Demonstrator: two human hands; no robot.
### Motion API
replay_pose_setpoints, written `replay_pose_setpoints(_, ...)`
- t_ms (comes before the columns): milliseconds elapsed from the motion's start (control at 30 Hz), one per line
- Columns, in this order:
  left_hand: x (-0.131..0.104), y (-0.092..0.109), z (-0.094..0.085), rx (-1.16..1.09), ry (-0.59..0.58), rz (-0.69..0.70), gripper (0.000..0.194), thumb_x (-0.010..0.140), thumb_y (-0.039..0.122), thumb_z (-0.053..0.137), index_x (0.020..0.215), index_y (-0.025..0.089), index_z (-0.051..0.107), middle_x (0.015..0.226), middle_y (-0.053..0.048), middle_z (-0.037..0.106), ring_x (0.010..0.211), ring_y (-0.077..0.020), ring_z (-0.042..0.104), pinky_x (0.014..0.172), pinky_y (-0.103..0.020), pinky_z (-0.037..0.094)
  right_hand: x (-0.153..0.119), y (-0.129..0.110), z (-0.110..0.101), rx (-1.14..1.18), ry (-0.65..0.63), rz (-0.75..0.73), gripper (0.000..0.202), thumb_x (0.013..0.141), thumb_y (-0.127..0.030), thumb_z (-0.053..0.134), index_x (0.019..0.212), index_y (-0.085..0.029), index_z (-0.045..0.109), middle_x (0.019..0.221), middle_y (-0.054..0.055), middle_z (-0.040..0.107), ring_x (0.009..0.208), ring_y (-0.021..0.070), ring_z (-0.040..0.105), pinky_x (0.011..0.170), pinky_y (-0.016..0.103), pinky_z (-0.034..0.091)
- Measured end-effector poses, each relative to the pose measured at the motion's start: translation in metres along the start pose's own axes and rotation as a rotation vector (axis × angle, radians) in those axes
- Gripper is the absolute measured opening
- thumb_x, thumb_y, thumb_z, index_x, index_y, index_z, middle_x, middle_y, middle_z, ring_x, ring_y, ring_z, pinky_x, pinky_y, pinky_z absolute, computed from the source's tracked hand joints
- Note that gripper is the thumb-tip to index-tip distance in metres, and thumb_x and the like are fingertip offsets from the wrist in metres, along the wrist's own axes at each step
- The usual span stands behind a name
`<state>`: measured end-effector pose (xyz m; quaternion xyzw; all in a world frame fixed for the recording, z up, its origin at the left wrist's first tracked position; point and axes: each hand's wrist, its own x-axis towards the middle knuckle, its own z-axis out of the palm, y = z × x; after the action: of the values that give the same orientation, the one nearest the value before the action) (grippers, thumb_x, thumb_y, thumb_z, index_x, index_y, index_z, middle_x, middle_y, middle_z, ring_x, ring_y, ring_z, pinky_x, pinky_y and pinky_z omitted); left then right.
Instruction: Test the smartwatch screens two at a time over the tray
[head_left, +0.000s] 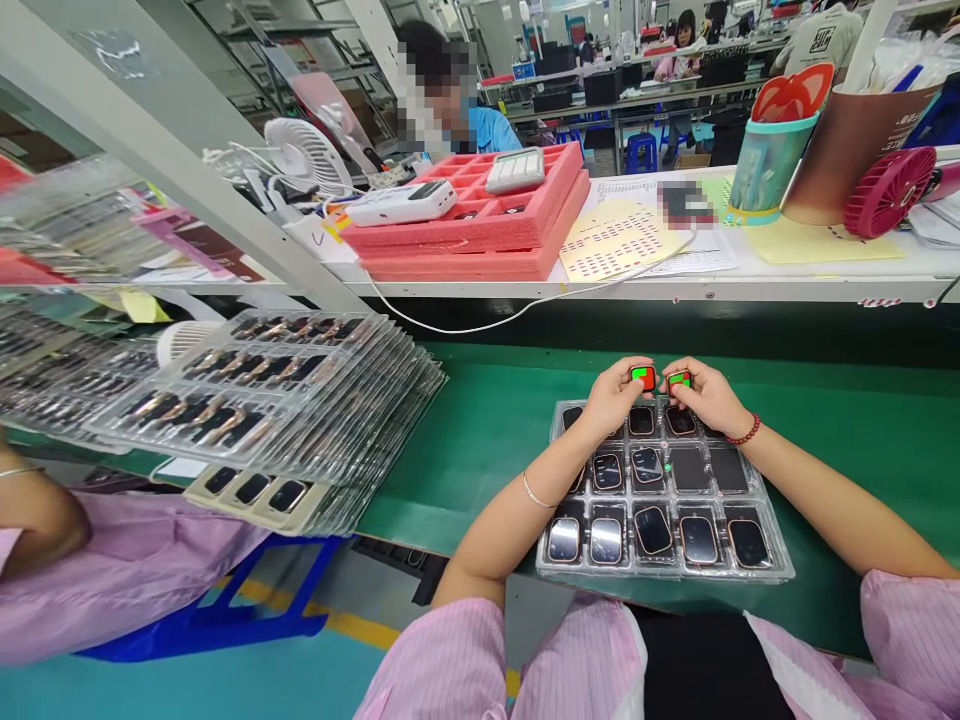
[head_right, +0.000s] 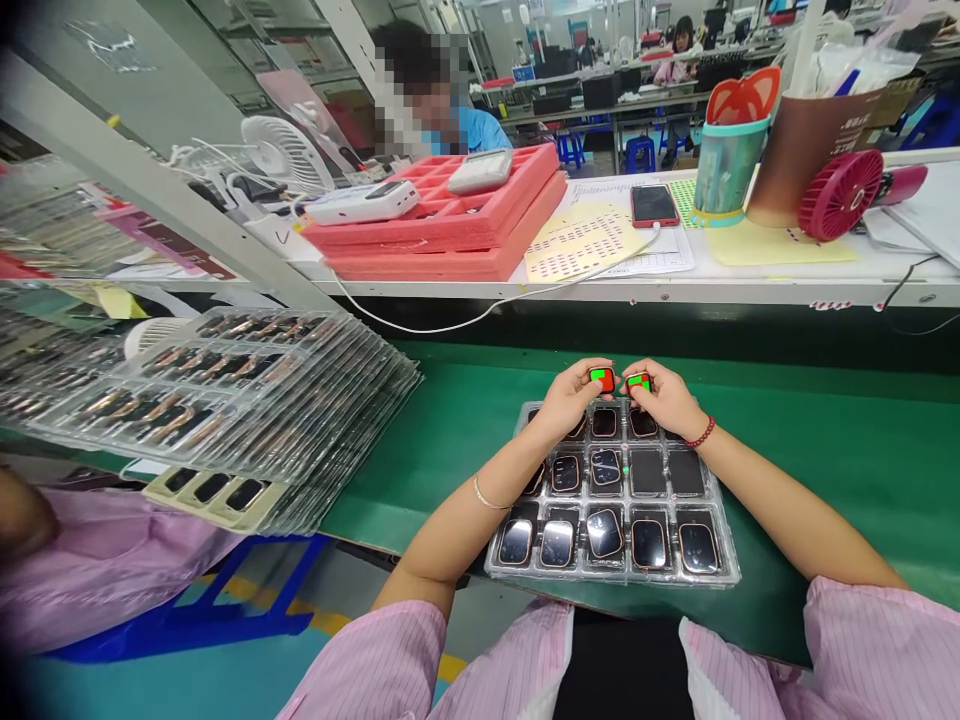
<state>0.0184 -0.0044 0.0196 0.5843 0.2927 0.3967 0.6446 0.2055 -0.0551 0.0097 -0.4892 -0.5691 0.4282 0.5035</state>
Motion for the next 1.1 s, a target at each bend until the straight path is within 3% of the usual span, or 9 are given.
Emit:
replay_pose_setpoints(300, -0.002, 0.001, 0.0, 0.064, 0.019, 0.007, 0.029, 0.079, 0.016, 0.067, 0.108, 0.016, 0.066, 0.093, -0.005, 0.069, 0.089, -0.0164, 0.067, 0.076, -0.028, 0.057, 0.0, 0.002, 0.002, -0.002, -0.007, -0.01, 0.032, 0.077, -0.026, 0.067, 0.109, -0.023, 0.062, 0.095, 0.004, 0.073, 0.07, 0.0182, 0.068, 0.062, 0.033, 0.058)
replay_pose_setpoints(533, -0.004, 0.007, 0.001, 0.111, 0.043, 0.006, 0.02, 0.08, 0.022, 0.066, 0.099, 0.016, 0.065, 0.085, -0.003, 0.068, 0.079, -0.0142, 0.064, 0.068, -0.025, 0.052, -0.002, -0.002, 0.002, -0.041, -0.007, -0.06, 0.026, 0.077, -0.024, 0.066, 0.103, -0.023, 0.064, 0.084, 0.003, 0.072, 0.07, 0.0182, 0.065, 0.065, 0.033, 0.055)
replay_pose_setpoints(700, -0.005, 0.01, 0.0, 0.168, 0.045, -0.026, 0.019, 0.08, 0.028, 0.068, 0.094, 0.017, 0.063, 0.078, -0.001, 0.067, 0.068, -0.011, 0.059, 0.064, -0.023, 0.048, -0.004, -0.005, 0.001, 0.006, -0.035, 0.002, 0.018, 0.085, -0.034, 0.064, 0.097, -0.021, 0.067, 0.076, 0.002, 0.07, 0.066, 0.0172, 0.065, 0.058, 0.029, 0.055)
replay_pose_setpoints(900, -0.006, 0.009, 0.001, 0.178, 0.025, -0.031, 0.02, 0.078, 0.029, 0.069, 0.093, 0.017, 0.063, 0.079, -0.001, 0.065, 0.073, -0.0135, 0.062, 0.062, -0.023, 0.047, -0.003, -0.003, 0.0, 0.037, -0.035, 0.025, 0.02, 0.088, -0.038, 0.059, 0.096, -0.021, 0.068, 0.075, 0.003, 0.071, 0.06, 0.0147, 0.062, 0.054, 0.027, 0.054)
replay_pose_setpoints(1100, -0.004, 0.003, -0.001, 0.228, 0.009, 0.011, 0.027, 0.074, 0.014, 0.065, 0.1, 0.017, 0.063, 0.091, -0.004, 0.07, 0.081, -0.0149, 0.064, 0.073, -0.026, 0.049, 0.0, 0.001, 0.001, 0.031, -0.014, 0.009, 0.028, 0.081, -0.03, 0.063, 0.107, -0.022, 0.065, 0.091, 0.004, 0.073, 0.068, 0.0167, 0.068, 0.055, 0.028, 0.056)
